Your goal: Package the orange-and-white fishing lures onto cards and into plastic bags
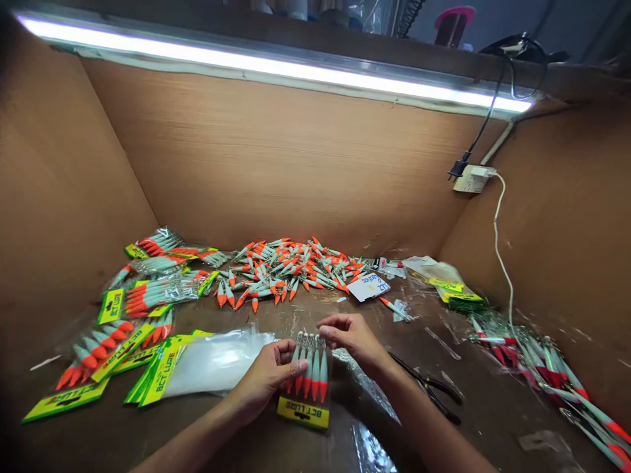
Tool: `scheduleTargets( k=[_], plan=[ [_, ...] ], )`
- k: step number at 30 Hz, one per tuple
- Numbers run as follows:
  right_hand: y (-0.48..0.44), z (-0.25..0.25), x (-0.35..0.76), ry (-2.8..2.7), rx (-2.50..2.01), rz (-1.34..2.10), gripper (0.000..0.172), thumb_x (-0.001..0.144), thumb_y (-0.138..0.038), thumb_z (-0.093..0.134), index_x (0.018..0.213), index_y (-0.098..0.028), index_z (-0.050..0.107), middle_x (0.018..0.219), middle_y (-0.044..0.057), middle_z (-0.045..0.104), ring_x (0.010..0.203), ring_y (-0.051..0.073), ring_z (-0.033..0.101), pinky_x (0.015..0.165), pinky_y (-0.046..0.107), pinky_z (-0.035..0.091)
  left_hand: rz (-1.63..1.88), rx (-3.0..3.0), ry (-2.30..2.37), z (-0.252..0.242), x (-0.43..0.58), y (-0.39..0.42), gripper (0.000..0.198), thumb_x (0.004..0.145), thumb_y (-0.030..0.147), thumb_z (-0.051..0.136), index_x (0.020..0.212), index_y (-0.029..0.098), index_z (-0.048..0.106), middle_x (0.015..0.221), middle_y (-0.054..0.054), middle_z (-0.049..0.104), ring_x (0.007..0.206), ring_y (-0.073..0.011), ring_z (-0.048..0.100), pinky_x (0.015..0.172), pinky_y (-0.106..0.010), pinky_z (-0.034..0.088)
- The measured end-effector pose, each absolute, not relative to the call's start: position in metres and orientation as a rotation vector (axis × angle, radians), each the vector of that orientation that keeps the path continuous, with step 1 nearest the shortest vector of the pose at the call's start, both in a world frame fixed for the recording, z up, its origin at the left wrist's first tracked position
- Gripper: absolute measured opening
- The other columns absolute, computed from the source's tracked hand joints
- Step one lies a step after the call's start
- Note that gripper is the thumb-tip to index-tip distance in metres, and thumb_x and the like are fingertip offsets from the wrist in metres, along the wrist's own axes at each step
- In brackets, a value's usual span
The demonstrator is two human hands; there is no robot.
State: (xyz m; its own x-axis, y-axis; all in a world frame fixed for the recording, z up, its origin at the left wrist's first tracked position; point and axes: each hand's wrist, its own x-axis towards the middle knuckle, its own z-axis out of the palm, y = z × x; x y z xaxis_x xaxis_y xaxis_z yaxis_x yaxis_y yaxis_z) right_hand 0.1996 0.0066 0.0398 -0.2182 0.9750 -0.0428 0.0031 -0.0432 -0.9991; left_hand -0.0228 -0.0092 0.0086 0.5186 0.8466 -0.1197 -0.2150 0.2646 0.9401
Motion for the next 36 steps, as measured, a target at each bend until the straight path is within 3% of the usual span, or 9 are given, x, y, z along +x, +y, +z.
scheduleTargets(
  k=[3,7,13,21,25,28,31,33,36],
  plan=[
    [0.006,0.028,0.198,-1.313,-1.141,1.456,0.034,0.074,-0.045,0.080,0.086,-0.014,0.074,0.075,0.001,0.065,0.064,0.011,0.053,0.061,0.024,0.042,0.778,0.957,0.662,0.016,-0.023,-0.007,0.058,0.076,0.039,0.082,0.124,0.016,0.061,0.111,-0.013,0.073,0.098,-0.0253,0.070,0.085,-0.035,0.052],
    [0.003,0.021,0.191,-1.465,-1.221,1.467,0.033,0.080,-0.046,0.075,0.085,-0.014,0.074,0.074,0.003,0.067,0.063,0.014,0.055,0.058,0.025,0.042,0.832,0.957,0.754,0.014,-0.025,0.002,0.051,0.082,0.047,0.075,0.120,0.015,0.067,0.109,-0.014,0.074,0.096,-0.0228,0.070,0.079,-0.028,0.050],
    [-0.006,0.029,0.168,-1.890,-1.178,0.258,0.029,0.095,-0.023,0.056,0.123,-0.021,0.064,0.116,0.010,0.067,0.105,0.026,0.057,0.091,0.041,0.047,0.924,1.072,0.907,0.006,-0.026,0.007,0.047,0.084,0.054,0.068,0.107,0.013,0.074,0.098,-0.012,0.076,0.092,-0.0238,0.068,0.072,-0.026,0.047],
    [0.003,0.057,0.144,-2.521,-1.118,-0.198,0.009,0.093,-0.014,0.058,0.094,-0.019,0.066,0.089,0.006,0.066,0.084,0.022,0.054,0.074,0.033,0.043,0.973,1.684,1.036,0.009,-0.026,-0.001,0.043,0.095,0.046,0.052,0.080,0.012,0.073,0.069,0.002,0.064,0.065,-0.0142,0.049,0.057,-0.023,0.029],
    [0.008,0.049,0.143,-2.407,-1.159,-0.105,0.015,0.095,-0.015,0.054,0.085,-0.018,0.065,0.083,0.006,0.065,0.080,0.021,0.054,0.074,0.033,0.042,0.925,1.685,1.026,0.008,-0.028,-0.004,0.045,0.095,0.047,0.052,0.079,0.013,0.075,0.069,0.001,0.067,0.064,-0.0162,0.054,0.057,-0.024,0.033],
    [0.017,0.040,0.156,-1.932,-1.235,0.324,0.020,0.096,-0.026,0.053,0.085,-0.018,0.068,0.083,0.006,0.067,0.080,0.020,0.057,0.076,0.032,0.045,0.920,1.481,0.911,0.008,-0.027,-0.004,0.040,0.092,0.049,0.059,0.102,0.015,0.077,0.089,-0.005,0.076,0.085,-0.0245,0.066,0.072,-0.027,0.046],
    [0.029,0.041,0.197,-1.206,-1.207,0.794,0.029,0.083,-0.046,0.069,0.083,-0.017,0.070,0.074,0.004,0.066,0.068,0.018,0.058,0.067,0.030,0.049,0.933,1.222,0.770,0.011,-0.027,-0.005,0.047,0.089,0.050,0.063,0.123,0.017,0.069,0.111,-0.012,0.075,0.108,-0.0287,0.067,0.087,-0.033,0.050],
    [0.031,0.052,0.242,-1.078,-1.187,0.842,0.036,0.074,-0.052,0.074,0.084,-0.018,0.070,0.069,0.002,0.064,0.059,0.016,0.056,0.060,0.030,0.050,0.969,1.103,0.720,0.015,-0.027,-0.004,0.051,0.089,0.051,0.065,0.127,0.017,0.066,0.116,-0.015,0.073,0.111,-0.0290,0.067,0.087,-0.034,0.052],
    [0.020,0.080,0.316,-0.985,-1.290,0.685,0.026,0.070,-0.043,0.078,0.077,-0.019,0.071,0.068,0.006,0.064,0.051,0.015,0.054,0.051,0.030,0.048,1.012,0.987,0.709,0.018,-0.029,-0.003,0.055,0.087,0.053,0.067,0.128,0.017,0.065,0.119,-0.018,0.071,0.107,-0.0277,0.068,0.082,-0.033,0.054]
  ],
)
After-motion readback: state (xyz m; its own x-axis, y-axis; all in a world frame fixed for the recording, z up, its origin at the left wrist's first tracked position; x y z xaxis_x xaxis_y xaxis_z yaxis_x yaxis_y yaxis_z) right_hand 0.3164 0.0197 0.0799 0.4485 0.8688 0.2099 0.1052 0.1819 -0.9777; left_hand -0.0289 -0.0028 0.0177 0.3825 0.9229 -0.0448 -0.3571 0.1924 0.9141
